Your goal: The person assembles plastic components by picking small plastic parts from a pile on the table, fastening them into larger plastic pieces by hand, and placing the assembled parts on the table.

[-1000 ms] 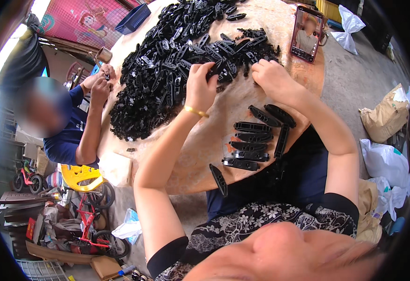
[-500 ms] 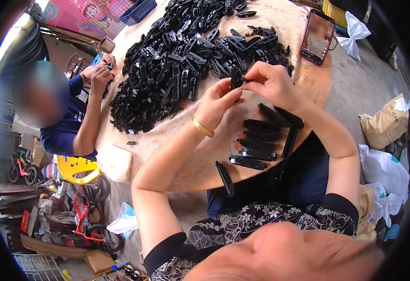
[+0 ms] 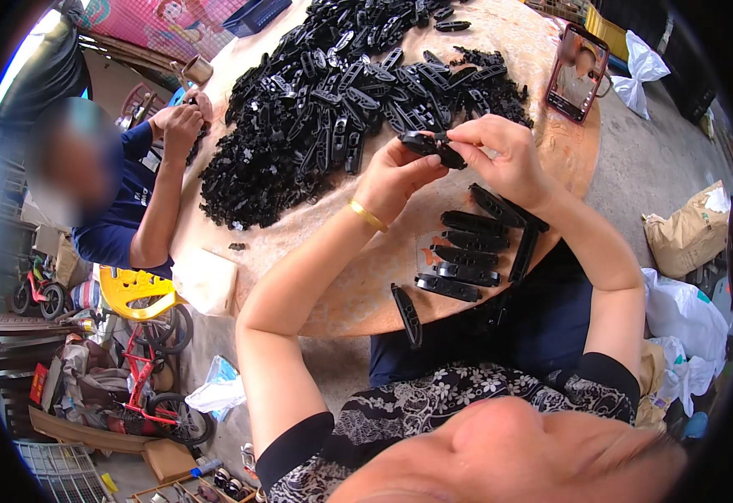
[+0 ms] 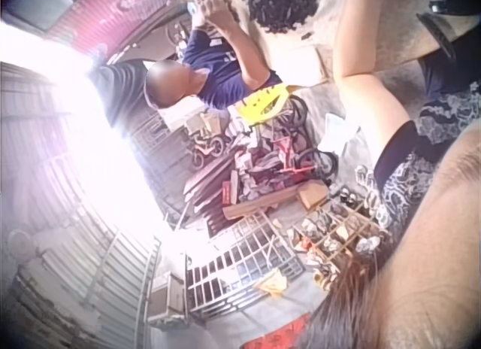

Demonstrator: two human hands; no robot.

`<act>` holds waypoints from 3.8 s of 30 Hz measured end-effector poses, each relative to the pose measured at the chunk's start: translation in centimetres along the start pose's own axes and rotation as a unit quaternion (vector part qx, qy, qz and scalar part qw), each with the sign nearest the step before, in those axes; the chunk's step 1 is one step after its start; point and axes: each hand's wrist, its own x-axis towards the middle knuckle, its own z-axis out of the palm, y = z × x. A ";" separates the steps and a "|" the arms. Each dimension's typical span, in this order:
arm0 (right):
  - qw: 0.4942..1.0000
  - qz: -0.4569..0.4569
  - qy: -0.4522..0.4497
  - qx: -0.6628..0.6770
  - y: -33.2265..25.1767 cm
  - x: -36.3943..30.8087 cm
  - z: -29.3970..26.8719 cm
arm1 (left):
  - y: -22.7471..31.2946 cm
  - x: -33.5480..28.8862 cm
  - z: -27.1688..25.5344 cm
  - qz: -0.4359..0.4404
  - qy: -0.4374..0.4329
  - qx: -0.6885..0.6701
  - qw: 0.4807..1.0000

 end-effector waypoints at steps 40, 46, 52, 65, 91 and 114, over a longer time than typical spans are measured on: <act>0.970 0.131 -0.205 0.006 0.1 0.5 -0.7 | 2.7 -0.4 0.9 0.082 -0.016 0.425 0.901; 0.913 0.107 -0.382 0.092 0.8 0.7 -1.9 | 6.7 0.8 -3.2 0.219 0.188 0.766 0.574; 0.959 -0.079 -0.273 0.000 2.9 0.7 0.5 | 7.3 0.5 -4.7 0.048 0.222 0.866 0.446; 0.952 -0.031 -0.264 -0.151 2.8 -0.1 1.4 | 3.5 0.2 -1.4 0.240 0.113 0.680 0.684; 0.992 -0.080 -0.075 -0.065 0.2 0.2 0.7 | 1.5 0.0 -0.3 -0.021 0.028 0.193 0.981; 0.989 -0.115 -0.092 -0.018 -0.3 0.2 0.7 | 2.4 0.3 -1.4 -0.137 -0.018 0.147 0.980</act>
